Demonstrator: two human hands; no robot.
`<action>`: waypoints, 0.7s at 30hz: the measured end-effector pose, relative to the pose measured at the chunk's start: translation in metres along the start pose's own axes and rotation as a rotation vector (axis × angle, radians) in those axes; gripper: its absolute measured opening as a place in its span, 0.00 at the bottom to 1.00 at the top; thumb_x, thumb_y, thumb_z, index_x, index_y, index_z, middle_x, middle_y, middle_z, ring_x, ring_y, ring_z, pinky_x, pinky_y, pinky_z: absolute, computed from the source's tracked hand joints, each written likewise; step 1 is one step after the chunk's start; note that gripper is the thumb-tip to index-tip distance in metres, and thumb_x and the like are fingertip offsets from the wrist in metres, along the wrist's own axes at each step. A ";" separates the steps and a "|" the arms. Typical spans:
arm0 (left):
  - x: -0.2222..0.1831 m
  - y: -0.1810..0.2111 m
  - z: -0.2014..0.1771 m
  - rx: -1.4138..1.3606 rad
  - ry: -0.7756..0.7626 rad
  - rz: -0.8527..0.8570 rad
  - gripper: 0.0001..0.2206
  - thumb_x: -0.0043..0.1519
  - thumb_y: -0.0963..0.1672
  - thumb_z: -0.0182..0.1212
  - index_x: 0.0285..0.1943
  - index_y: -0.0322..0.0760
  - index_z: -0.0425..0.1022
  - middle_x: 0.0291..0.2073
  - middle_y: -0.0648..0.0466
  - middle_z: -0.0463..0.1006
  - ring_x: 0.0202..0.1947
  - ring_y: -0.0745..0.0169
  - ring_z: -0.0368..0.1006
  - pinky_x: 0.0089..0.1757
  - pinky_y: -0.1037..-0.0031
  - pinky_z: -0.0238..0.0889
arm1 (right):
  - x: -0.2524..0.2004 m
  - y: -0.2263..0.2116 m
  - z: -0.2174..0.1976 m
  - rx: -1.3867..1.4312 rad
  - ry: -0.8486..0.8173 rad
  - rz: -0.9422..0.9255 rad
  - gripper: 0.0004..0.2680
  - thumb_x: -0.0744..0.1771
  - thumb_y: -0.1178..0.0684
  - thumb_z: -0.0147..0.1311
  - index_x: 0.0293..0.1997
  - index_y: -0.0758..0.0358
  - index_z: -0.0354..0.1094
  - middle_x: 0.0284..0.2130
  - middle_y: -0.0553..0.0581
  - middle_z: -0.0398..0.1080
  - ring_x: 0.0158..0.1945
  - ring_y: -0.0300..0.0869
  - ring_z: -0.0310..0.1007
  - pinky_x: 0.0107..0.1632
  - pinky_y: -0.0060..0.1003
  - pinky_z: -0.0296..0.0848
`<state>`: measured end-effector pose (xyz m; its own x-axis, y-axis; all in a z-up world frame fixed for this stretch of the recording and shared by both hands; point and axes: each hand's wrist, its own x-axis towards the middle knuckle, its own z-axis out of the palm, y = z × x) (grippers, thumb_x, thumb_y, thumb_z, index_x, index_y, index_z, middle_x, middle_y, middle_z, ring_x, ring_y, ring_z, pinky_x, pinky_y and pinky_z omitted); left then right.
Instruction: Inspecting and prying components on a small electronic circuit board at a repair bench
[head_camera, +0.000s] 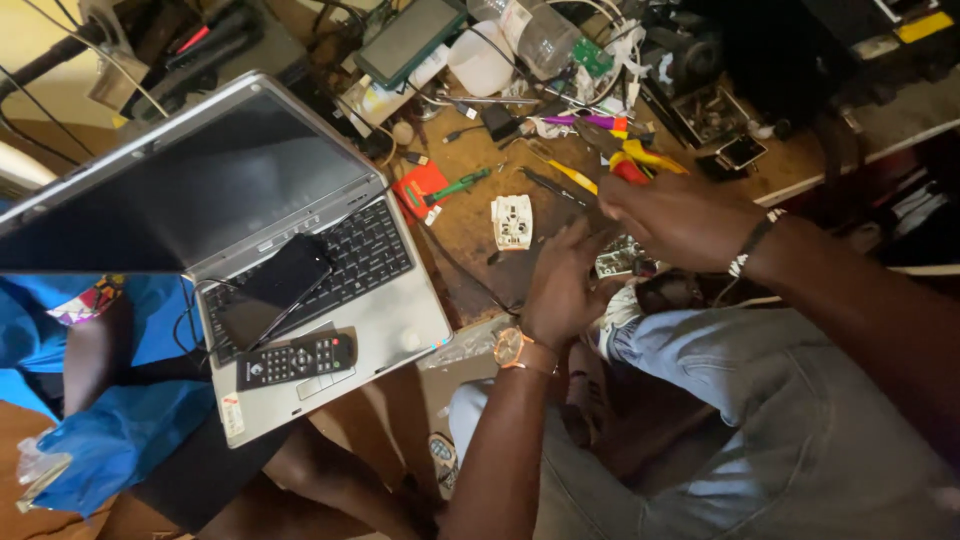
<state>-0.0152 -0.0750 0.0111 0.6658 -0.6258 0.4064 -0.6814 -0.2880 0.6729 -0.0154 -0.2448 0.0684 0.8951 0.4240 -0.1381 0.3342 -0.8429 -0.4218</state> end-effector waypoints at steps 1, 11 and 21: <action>-0.001 -0.001 0.001 0.000 0.002 0.000 0.21 0.44 0.44 0.63 0.47 0.36 0.68 0.36 0.45 0.68 0.37 0.36 0.65 0.38 0.56 0.59 | -0.001 0.000 0.002 -0.002 -0.001 -0.001 0.11 0.62 0.54 0.38 0.48 0.54 0.50 0.17 0.60 0.68 0.29 0.55 0.71 0.32 0.46 0.68; -0.008 -0.006 0.001 0.102 -0.030 -0.061 0.20 0.45 0.48 0.61 0.46 0.40 0.70 0.37 0.51 0.68 0.40 0.44 0.63 0.39 0.62 0.55 | -0.006 -0.002 0.003 -0.077 0.076 -0.012 0.17 0.60 0.49 0.44 0.52 0.59 0.51 0.22 0.63 0.66 0.31 0.59 0.67 0.34 0.49 0.66; -0.006 -0.002 -0.003 0.103 -0.063 -0.097 0.20 0.45 0.46 0.62 0.47 0.43 0.69 0.39 0.54 0.68 0.42 0.46 0.63 0.39 0.62 0.54 | -0.001 -0.002 0.009 0.005 0.202 -0.189 0.12 0.59 0.57 0.48 0.44 0.61 0.57 0.24 0.64 0.66 0.32 0.58 0.68 0.30 0.47 0.67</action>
<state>-0.0167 -0.0685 0.0098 0.7117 -0.6347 0.3012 -0.6449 -0.4201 0.6385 -0.0194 -0.2406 0.0617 0.8577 0.4988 0.1249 0.5002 -0.7529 -0.4278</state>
